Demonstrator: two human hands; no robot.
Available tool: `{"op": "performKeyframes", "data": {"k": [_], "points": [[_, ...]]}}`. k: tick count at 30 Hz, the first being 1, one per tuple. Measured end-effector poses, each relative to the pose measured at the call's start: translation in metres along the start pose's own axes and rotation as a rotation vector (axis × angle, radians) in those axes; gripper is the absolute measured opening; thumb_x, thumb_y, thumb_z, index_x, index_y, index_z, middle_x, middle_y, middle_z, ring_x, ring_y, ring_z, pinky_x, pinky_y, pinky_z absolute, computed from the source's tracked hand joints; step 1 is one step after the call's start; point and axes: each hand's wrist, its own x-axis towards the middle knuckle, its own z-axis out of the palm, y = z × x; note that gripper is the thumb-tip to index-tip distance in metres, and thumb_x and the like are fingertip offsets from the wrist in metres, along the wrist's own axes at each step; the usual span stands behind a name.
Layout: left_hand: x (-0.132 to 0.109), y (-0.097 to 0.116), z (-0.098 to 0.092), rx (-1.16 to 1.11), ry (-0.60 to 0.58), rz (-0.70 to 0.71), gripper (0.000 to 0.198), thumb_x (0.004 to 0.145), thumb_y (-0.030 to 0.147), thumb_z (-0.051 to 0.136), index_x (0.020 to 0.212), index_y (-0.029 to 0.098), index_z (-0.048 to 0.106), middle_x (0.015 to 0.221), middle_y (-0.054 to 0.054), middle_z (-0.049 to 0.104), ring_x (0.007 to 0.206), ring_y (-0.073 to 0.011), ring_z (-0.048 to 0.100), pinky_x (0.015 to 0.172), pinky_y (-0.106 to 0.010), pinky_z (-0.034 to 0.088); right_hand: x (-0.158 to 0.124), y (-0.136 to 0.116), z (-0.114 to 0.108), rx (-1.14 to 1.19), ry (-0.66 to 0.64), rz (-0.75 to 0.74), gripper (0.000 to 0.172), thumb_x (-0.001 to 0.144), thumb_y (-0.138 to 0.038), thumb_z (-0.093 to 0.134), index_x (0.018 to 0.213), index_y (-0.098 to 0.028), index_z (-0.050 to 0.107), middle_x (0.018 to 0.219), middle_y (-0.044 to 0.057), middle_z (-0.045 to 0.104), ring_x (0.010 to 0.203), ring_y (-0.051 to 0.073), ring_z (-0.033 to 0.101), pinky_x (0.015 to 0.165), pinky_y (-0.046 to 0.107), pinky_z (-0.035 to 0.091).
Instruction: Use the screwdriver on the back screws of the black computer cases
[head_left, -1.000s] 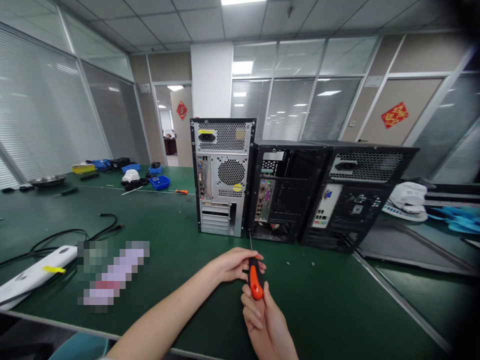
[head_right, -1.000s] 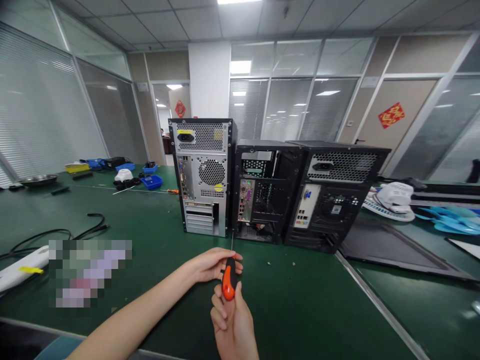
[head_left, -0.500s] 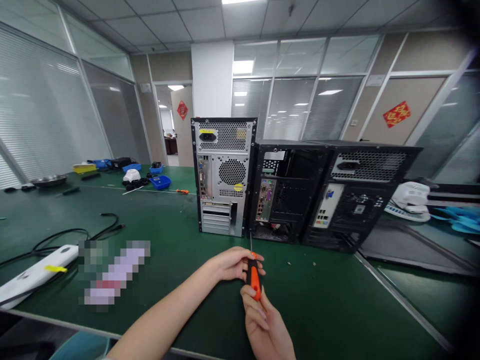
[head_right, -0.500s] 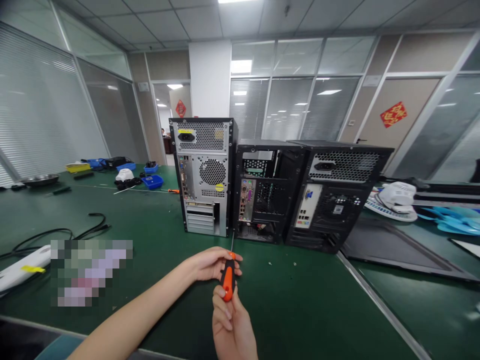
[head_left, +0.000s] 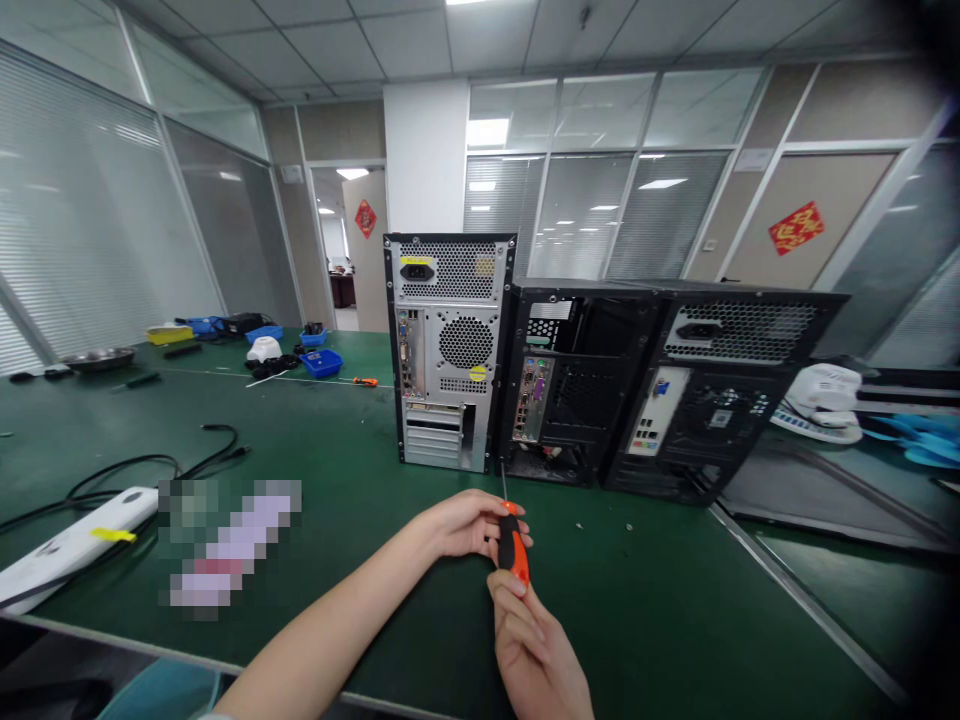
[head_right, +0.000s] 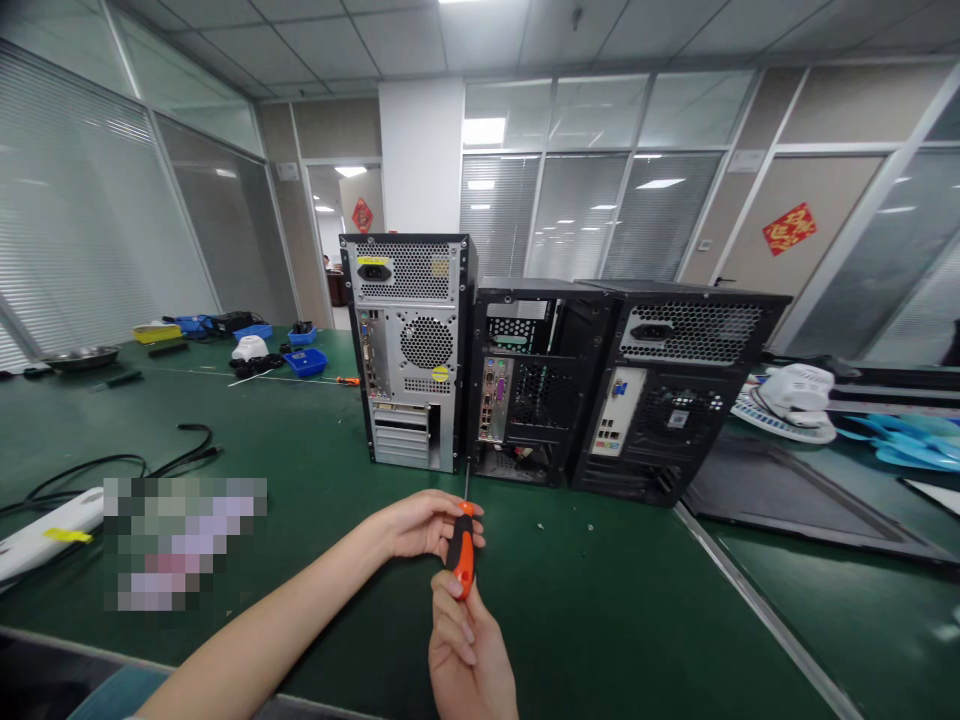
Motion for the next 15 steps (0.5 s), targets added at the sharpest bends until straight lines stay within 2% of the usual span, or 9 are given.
{"op": "performKeyframes", "data": {"k": [7, 11, 15], "points": [[0.0, 0.0001, 0.0007, 0.0, -0.011, 0.034, 0.031, 0.065, 0.015, 0.066, 0.094, 0.006, 0.061, 0.083, -0.013, 0.069, 0.079, -0.0261, 0.07, 0.052, -0.025, 0.05, -0.0005, -0.0006, -0.0032, 0.052, -0.048, 0.048, 0.014, 0.089, -0.012, 0.045, 0.08, -0.022, 0.044, 0.069, -0.007, 0.038, 0.045, 0.0, 0.03, 0.039, 0.007, 0.028], [0.0004, -0.0005, 0.0016, 0.0, 0.001, 0.039, 0.029, 0.066, 0.013, 0.064, 0.094, 0.005, 0.061, 0.081, -0.013, 0.068, 0.077, -0.0265, 0.07, 0.052, -0.026, 0.051, 0.0013, 0.0008, -0.0079, 0.048, 0.012, 0.068, 0.017, 0.089, -0.015, 0.046, 0.074, -0.021, 0.041, 0.064, -0.008, 0.037, 0.042, 0.002, 0.028, 0.036, 0.008, 0.027], [0.0005, -0.0013, 0.0038, 0.007, 0.041, 0.038, 0.027, 0.068, 0.012, 0.061, 0.095, 0.005, 0.061, 0.082, -0.013, 0.068, 0.075, -0.027, 0.07, 0.052, -0.027, 0.051, 0.0044, 0.0017, -0.0093, 0.019, 0.148, 0.083, 0.022, 0.081, -0.021, 0.061, 0.07, -0.019, 0.042, 0.06, -0.009, 0.037, 0.04, 0.0, 0.026, 0.034, 0.009, 0.024]]}}
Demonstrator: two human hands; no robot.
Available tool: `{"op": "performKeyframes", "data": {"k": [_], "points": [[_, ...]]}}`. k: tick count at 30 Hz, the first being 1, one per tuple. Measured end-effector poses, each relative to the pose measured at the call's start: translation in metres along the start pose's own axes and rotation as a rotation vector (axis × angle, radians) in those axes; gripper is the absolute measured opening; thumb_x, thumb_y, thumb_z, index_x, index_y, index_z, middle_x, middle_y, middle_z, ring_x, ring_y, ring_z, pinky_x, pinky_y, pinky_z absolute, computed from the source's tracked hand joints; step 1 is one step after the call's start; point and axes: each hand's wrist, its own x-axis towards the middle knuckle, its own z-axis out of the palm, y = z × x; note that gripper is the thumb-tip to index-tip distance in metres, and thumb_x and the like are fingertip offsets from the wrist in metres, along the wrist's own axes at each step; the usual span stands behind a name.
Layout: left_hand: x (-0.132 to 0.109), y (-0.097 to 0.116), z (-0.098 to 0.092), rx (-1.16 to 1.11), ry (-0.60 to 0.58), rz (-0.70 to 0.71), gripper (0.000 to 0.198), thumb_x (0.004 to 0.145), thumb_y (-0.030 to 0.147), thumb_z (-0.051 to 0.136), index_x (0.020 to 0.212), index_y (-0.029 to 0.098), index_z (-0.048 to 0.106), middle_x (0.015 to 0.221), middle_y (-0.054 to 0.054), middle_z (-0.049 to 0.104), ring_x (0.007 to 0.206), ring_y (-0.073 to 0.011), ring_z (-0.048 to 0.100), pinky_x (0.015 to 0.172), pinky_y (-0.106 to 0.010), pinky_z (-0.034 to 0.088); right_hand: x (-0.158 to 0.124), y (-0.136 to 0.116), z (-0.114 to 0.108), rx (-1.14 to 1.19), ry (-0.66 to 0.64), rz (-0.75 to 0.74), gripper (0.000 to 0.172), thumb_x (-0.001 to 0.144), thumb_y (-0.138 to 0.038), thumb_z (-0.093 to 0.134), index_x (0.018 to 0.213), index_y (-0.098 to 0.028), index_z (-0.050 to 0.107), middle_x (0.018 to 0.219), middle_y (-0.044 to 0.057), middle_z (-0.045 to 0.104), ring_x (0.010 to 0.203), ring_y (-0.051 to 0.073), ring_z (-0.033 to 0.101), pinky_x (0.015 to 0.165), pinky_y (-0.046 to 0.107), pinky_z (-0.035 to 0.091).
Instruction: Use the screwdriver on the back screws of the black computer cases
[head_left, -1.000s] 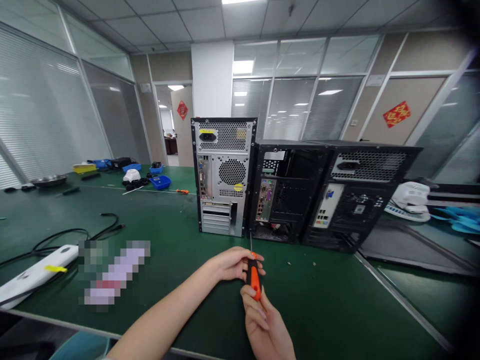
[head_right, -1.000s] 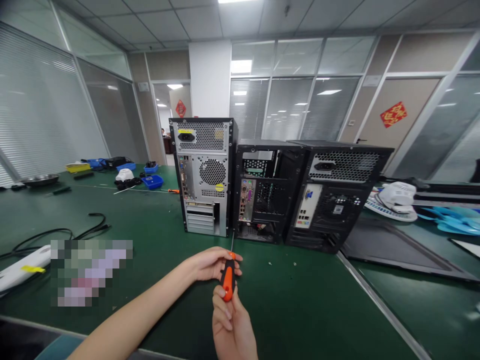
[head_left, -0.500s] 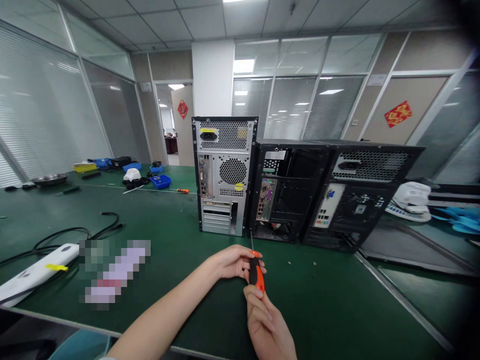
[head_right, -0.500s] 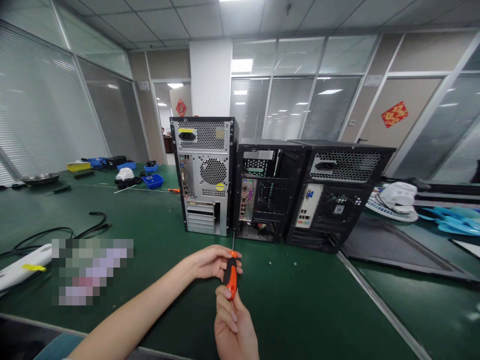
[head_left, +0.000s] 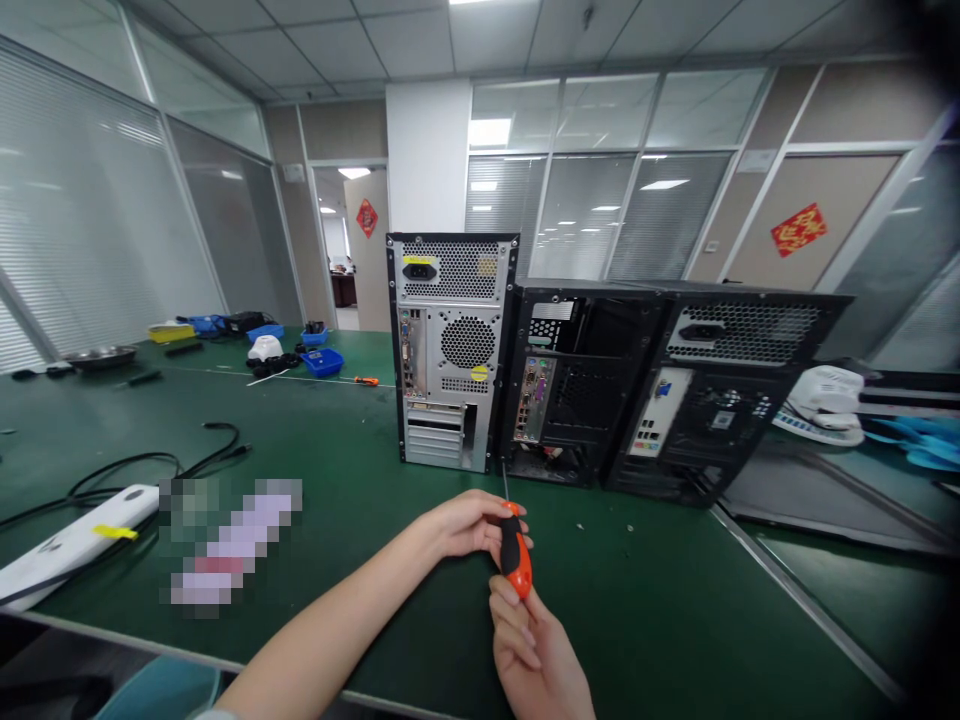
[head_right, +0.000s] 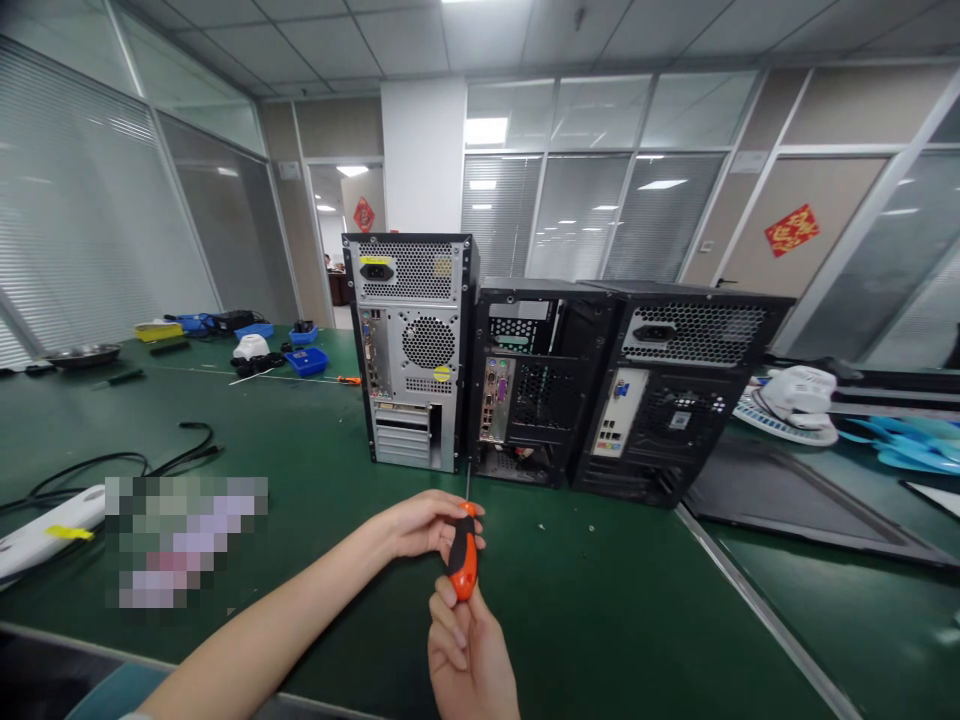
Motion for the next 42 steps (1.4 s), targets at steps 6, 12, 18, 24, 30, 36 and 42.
{"op": "performKeyframes", "data": {"k": [6, 12, 18, 24, 30, 36, 42], "points": [[-0.003, -0.001, 0.005, 0.015, 0.061, 0.019, 0.024, 0.069, 0.012, 0.068, 0.091, 0.005, 0.061, 0.079, -0.011, 0.068, 0.076, -0.024, 0.07, 0.071, -0.032, 0.053, -0.001, -0.002, 0.006, -0.158, 0.25, -0.038, 0.029, 0.066, -0.027, 0.075, 0.074, -0.016, 0.049, 0.057, -0.01, 0.042, 0.038, -0.001, 0.027, 0.033, 0.012, 0.021], [-0.004, 0.0, 0.009, 0.027, 0.095, 0.012, 0.027, 0.066, 0.014, 0.074, 0.089, 0.007, 0.061, 0.078, -0.009, 0.069, 0.074, -0.0212, 0.07, 0.07, -0.029, 0.053, -0.003, 0.002, 0.008, -0.352, 0.349, -0.215, 0.034, 0.07, -0.043, 0.069, 0.081, -0.019, 0.047, 0.064, -0.006, 0.052, 0.04, 0.002, 0.036, 0.033, 0.015, 0.022], [-0.006, 0.0, 0.012, 0.027, 0.108, 0.02, 0.024, 0.067, 0.014, 0.073, 0.087, 0.007, 0.062, 0.077, -0.009, 0.069, 0.071, -0.0186, 0.069, 0.066, -0.026, 0.053, -0.01, -0.001, 0.017, -0.65, 0.438, -0.421, 0.06, 0.063, -0.057, 0.07, 0.106, -0.026, 0.041, 0.077, -0.007, 0.053, 0.048, 0.01, 0.052, 0.032, 0.021, 0.035], [-0.004, -0.001, 0.015, 0.031, 0.152, 0.033, 0.023, 0.067, 0.016, 0.075, 0.083, 0.008, 0.061, 0.076, -0.009, 0.069, 0.068, -0.0169, 0.069, 0.062, -0.024, 0.053, -0.012, 0.001, 0.02, -0.971, 0.504, -0.562, 0.068, 0.065, -0.058, 0.067, 0.117, -0.026, 0.038, 0.104, 0.003, 0.052, 0.06, 0.013, 0.057, 0.031, 0.022, 0.036], [-0.004, -0.003, 0.016, 0.049, 0.189, 0.045, 0.023, 0.066, 0.017, 0.077, 0.08, 0.008, 0.061, 0.074, -0.008, 0.068, 0.064, -0.0151, 0.067, 0.06, -0.023, 0.053, -0.009, 0.008, 0.018, -1.402, 0.58, -0.854, 0.05, 0.076, -0.044, 0.059, 0.119, -0.023, 0.046, 0.114, 0.011, 0.048, 0.077, 0.018, 0.058, 0.052, 0.029, 0.047], [-0.003, -0.005, 0.018, 0.064, 0.206, 0.047, 0.022, 0.066, 0.018, 0.077, 0.076, 0.01, 0.06, 0.069, -0.005, 0.066, 0.059, -0.0129, 0.064, 0.056, -0.022, 0.052, -0.006, 0.004, 0.013, -1.85, 0.612, -0.939, 0.04, 0.081, -0.039, 0.052, 0.119, -0.025, 0.048, 0.113, 0.011, 0.049, 0.068, 0.017, 0.058, 0.049, 0.029, 0.041], [-0.001, -0.007, 0.02, 0.086, 0.213, 0.06, 0.024, 0.065, 0.022, 0.078, 0.073, 0.011, 0.058, 0.067, -0.004, 0.064, 0.058, -0.0123, 0.063, 0.057, -0.022, 0.052, -0.001, 0.001, 0.01, -2.046, 0.685, -1.017, 0.032, 0.082, -0.043, 0.051, 0.11, -0.027, 0.053, 0.095, 0.005, 0.047, 0.045, 0.008, 0.044, 0.04, 0.025, 0.024]]}}
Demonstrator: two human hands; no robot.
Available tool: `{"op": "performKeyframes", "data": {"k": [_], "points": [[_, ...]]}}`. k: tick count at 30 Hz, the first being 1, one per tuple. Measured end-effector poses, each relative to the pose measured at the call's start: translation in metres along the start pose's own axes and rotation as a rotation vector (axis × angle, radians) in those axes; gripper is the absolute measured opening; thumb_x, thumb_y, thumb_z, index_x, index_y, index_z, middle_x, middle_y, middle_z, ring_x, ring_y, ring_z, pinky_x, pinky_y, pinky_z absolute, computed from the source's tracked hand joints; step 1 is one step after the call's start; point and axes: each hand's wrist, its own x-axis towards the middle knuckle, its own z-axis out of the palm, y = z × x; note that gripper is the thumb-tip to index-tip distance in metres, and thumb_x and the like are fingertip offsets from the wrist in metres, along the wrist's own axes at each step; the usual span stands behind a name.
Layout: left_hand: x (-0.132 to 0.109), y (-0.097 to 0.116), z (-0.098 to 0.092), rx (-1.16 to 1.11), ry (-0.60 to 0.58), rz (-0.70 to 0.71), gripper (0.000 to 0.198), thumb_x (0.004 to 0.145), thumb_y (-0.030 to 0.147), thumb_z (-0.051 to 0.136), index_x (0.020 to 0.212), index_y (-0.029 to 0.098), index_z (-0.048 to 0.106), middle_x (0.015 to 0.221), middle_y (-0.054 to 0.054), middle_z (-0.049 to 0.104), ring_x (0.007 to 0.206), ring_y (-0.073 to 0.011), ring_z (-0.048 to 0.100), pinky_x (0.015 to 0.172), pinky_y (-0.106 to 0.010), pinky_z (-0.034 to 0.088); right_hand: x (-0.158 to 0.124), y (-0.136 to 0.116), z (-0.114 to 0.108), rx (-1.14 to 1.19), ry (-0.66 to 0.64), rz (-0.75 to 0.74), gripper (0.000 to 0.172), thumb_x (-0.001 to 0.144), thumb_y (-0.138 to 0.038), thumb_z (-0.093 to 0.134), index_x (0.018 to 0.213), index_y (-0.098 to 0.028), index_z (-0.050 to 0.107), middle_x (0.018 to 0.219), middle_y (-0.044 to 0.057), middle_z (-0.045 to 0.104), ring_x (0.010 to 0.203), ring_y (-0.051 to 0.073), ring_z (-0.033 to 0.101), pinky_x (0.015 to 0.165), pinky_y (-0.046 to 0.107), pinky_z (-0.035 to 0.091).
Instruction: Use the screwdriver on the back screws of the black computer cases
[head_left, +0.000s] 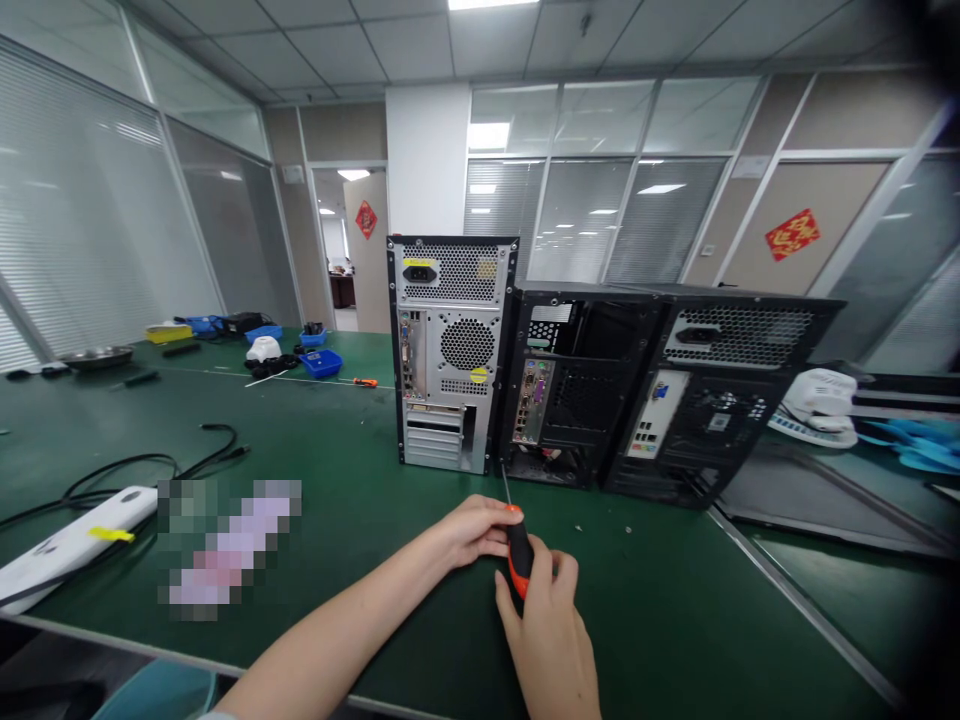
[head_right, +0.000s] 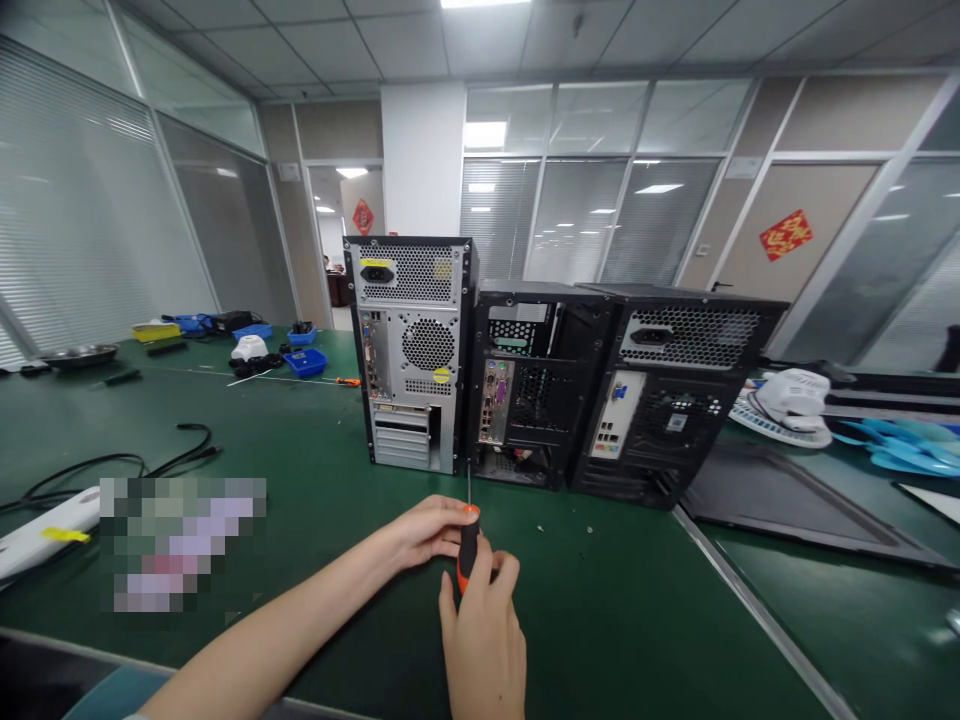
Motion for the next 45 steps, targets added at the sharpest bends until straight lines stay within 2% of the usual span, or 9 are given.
{"op": "performKeyframes", "data": {"k": [3, 8, 11, 21, 36, 40, 45], "points": [[-0.001, 0.0, 0.002, 0.006, 0.019, 0.001, 0.022, 0.066, 0.02, 0.077, 0.072, 0.012, 0.058, 0.064, -0.002, 0.063, 0.056, -0.0107, 0.061, 0.055, -0.021, 0.052, 0.002, 0.002, 0.0, -0.117, 0.004, -0.073, 0.026, 0.084, -0.043, 0.049, 0.102, -0.025, 0.053, 0.089, 0.004, 0.047, 0.043, 0.007, 0.042, 0.04, 0.024, 0.018], [-0.002, 0.0, 0.005, 0.035, 0.045, 0.003, 0.02, 0.068, 0.021, 0.076, 0.071, 0.012, 0.058, 0.06, 0.001, 0.06, 0.052, -0.0082, 0.058, 0.052, -0.019, 0.05, 0.008, 0.008, -0.002, -0.39, -0.063, -0.178, 0.019, 0.088, -0.038, 0.042, 0.095, -0.022, 0.05, 0.082, 0.004, 0.049, 0.044, 0.009, 0.047, 0.039, 0.022, 0.016], [-0.002, 0.0, 0.005, 0.047, 0.064, 0.004, 0.023, 0.066, 0.023, 0.078, 0.073, 0.012, 0.058, 0.06, 0.001, 0.059, 0.052, -0.0082, 0.058, 0.051, -0.019, 0.049, 0.01, 0.011, -0.002, -0.435, -0.079, -0.212, 0.018, 0.089, -0.038, 0.041, 0.093, -0.023, 0.05, 0.079, 0.003, 0.05, 0.044, 0.009, 0.048, 0.039, 0.022, 0.015], [-0.002, -0.002, 0.006, 0.056, 0.095, 0.028, 0.034, 0.062, 0.028, 0.082, 0.079, 0.014, 0.056, 0.062, 0.004, 0.058, 0.051, -0.0063, 0.054, 0.053, -0.019, 0.047, 0.02, 0.011, -0.008, -0.431, -0.121, -0.237, 0.016, 0.085, -0.036, 0.052, 0.088, -0.021, 0.05, 0.071, 0.002, 0.057, 0.046, 0.014, 0.056, 0.04, 0.023, 0.02], [0.0, -0.003, 0.003, 0.103, 0.099, 0.005, 0.037, 0.062, 0.035, 0.081, 0.078, 0.015, 0.055, 0.06, 0.005, 0.057, 0.049, -0.0053, 0.052, 0.051, -0.017, 0.042, 0.023, 0.007, -0.012, -0.38, -0.116, -0.267, 0.022, 0.088, -0.038, 0.049, 0.077, -0.02, 0.048, 0.059, 0.002, 0.061, 0.041, 0.015, 0.059, 0.036, 0.024, 0.025], [0.003, -0.005, 0.001, 0.118, 0.073, 0.002, 0.043, 0.056, 0.041, 0.083, 0.075, 0.015, 0.055, 0.057, 0.005, 0.055, 0.047, -0.0052, 0.05, 0.045, -0.016, 0.036, 0.024, 0.007, -0.011, -0.312, -0.124, -0.26, 0.028, 0.091, -0.044, 0.041, 0.075, -0.022, 0.045, 0.055, 0.001, 0.06, 0.04, 0.016, 0.058, 0.037, 0.025, 0.028], [0.006, -0.006, -0.001, 0.11, 0.028, -0.005, 0.043, 0.054, 0.043, 0.083, 0.073, 0.014, 0.058, 0.054, 0.006, 0.053, 0.044, -0.0049, 0.048, 0.042, -0.017, 0.031, 0.024, 0.011, -0.006, -0.167, -0.155, -0.194, 0.041, 0.089, -0.06, 0.028, 0.077, -0.024, 0.043, 0.056, 0.003, 0.061, 0.046, 0.02, 0.061, 0.041, 0.027, 0.033]]}}
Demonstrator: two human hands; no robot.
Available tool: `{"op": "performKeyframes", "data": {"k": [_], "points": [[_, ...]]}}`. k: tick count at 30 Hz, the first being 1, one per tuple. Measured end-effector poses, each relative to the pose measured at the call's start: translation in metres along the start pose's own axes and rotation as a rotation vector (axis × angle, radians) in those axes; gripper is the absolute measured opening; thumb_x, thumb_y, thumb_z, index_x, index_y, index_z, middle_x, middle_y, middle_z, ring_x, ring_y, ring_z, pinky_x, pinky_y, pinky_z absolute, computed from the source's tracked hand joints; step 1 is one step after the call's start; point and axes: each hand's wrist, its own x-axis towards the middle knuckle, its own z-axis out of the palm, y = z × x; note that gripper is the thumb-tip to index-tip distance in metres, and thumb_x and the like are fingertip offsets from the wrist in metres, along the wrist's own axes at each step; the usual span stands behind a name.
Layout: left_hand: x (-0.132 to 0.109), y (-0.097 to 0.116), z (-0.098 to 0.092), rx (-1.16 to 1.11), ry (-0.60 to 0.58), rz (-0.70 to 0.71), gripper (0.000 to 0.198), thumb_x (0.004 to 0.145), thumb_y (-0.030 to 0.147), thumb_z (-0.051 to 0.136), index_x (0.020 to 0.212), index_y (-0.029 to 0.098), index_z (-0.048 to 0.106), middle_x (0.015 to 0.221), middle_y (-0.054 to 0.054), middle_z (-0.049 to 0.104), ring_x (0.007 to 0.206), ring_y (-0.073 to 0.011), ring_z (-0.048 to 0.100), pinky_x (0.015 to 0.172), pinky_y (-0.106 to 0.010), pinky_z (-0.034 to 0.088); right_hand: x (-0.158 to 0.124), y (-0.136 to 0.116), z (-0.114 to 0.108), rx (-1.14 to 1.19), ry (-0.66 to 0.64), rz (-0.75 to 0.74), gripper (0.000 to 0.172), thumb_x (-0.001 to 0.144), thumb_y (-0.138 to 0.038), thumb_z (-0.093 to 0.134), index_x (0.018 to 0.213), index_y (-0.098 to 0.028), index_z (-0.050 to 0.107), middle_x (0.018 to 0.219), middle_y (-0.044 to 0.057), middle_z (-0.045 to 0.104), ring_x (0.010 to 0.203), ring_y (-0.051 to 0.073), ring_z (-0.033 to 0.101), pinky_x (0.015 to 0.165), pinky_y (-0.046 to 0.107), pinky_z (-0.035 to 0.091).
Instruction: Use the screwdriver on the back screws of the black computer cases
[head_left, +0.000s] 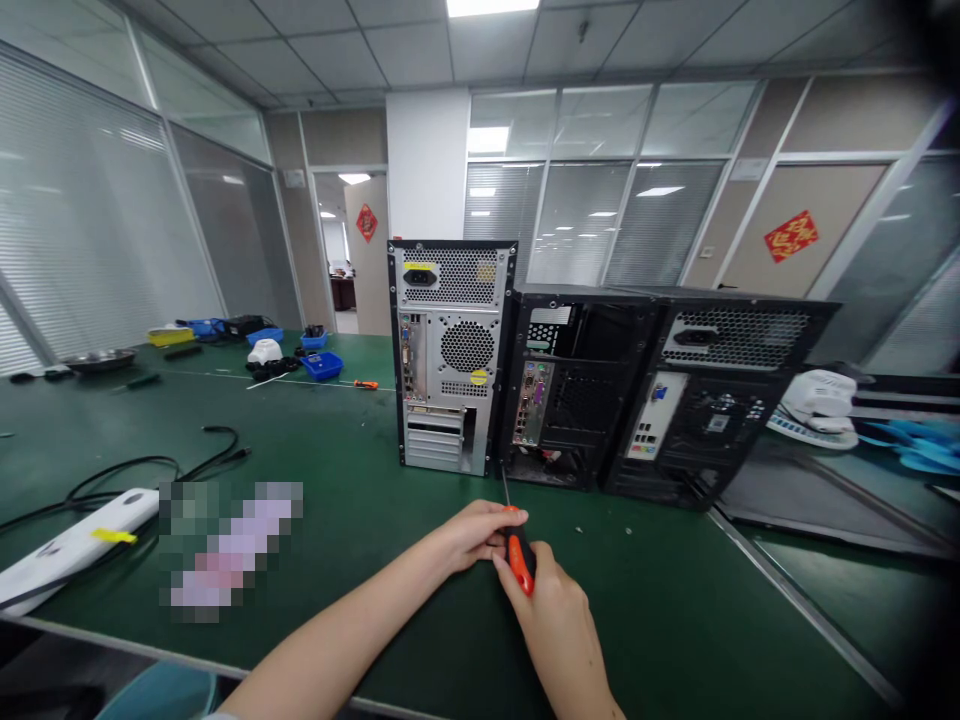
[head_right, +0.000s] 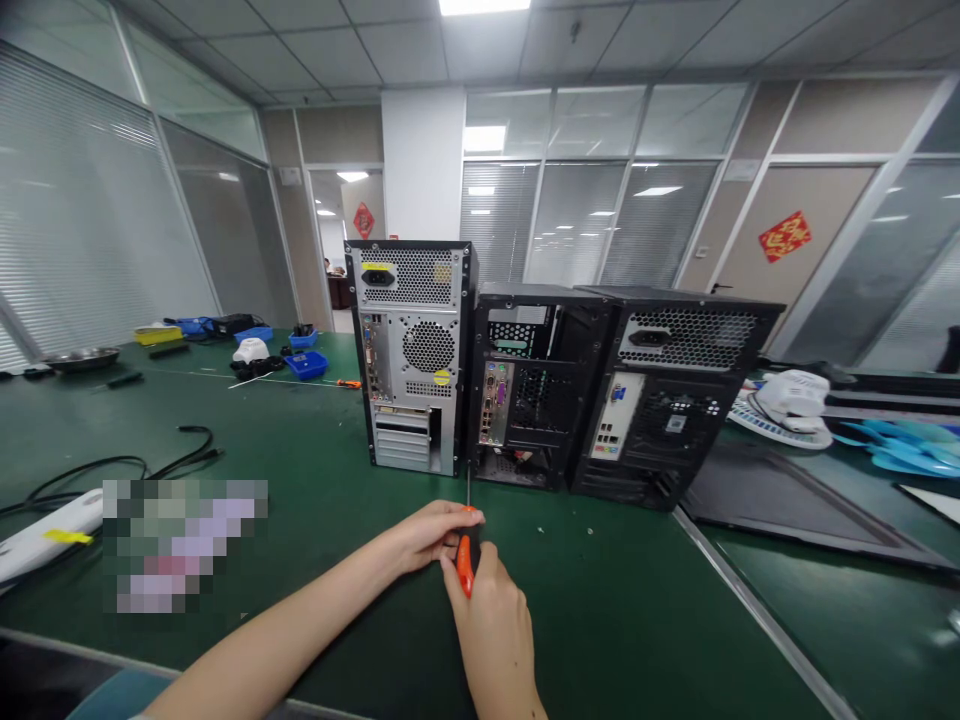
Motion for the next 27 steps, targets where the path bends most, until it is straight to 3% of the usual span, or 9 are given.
{"op": "performKeyframes", "data": {"k": [6, 13, 22, 27], "points": [[0.0006, 0.0004, -0.0034, 0.016, -0.026, -0.035, 0.04, 0.059, 0.043, 0.081, 0.078, 0.013, 0.062, 0.053, 0.005, 0.054, 0.043, -0.0051, 0.048, 0.041, -0.017, 0.028, 0.0035, 0.0011, 0.003, 0.254, -0.126, 0.178, 0.048, 0.079, -0.073, 0.034, 0.078, -0.026, 0.041, 0.06, 0.006, 0.063, 0.052, 0.024, 0.062, 0.045, 0.03, 0.039], [0.0014, -0.0017, -0.0039, 0.033, -0.042, -0.022, 0.045, 0.056, 0.049, 0.081, 0.074, 0.012, 0.062, 0.054, 0.004, 0.055, 0.046, -0.0056, 0.05, 0.041, -0.016, 0.03, 0.007, 0.0009, -0.0004, 0.433, -0.187, 0.32, 0.038, 0.073, -0.063, 0.049, 0.076, -0.026, 0.044, 0.062, 0.005, 0.063, 0.052, 0.022, 0.06, 0.049, 0.03, 0.039], [-0.0038, 0.0027, -0.0023, 0.029, -0.013, -0.059, 0.051, 0.052, 0.054, 0.081, 0.076, 0.013, 0.062, 0.065, 0.002, 0.062, 0.054, -0.006, 0.055, 0.049, -0.016, 0.041, 0.0066, 0.0021, -0.0042, 0.72, -0.312, 0.488, 0.043, 0.071, -0.067, 0.05, 0.07, -0.025, 0.042, 0.035, -0.007, 0.044, 0.026, 0.01, 0.037, 0.033, 0.024, 0.024], [-0.0072, 0.006, -0.0007, 0.017, -0.003, -0.075, 0.054, 0.047, 0.055, 0.083, 0.074, 0.013, 0.061, 0.065, 0.001, 0.062, 0.054, -0.0066, 0.055, 0.05, -0.017, 0.042, 0.0069, 0.0016, -0.0062, 0.985, -0.372, 0.529, 0.049, 0.069, -0.07, 0.055, 0.072, -0.022, 0.044, 0.039, -0.006, 0.05, 0.025, 0.007, 0.035, 0.029, 0.02, 0.02]]}}
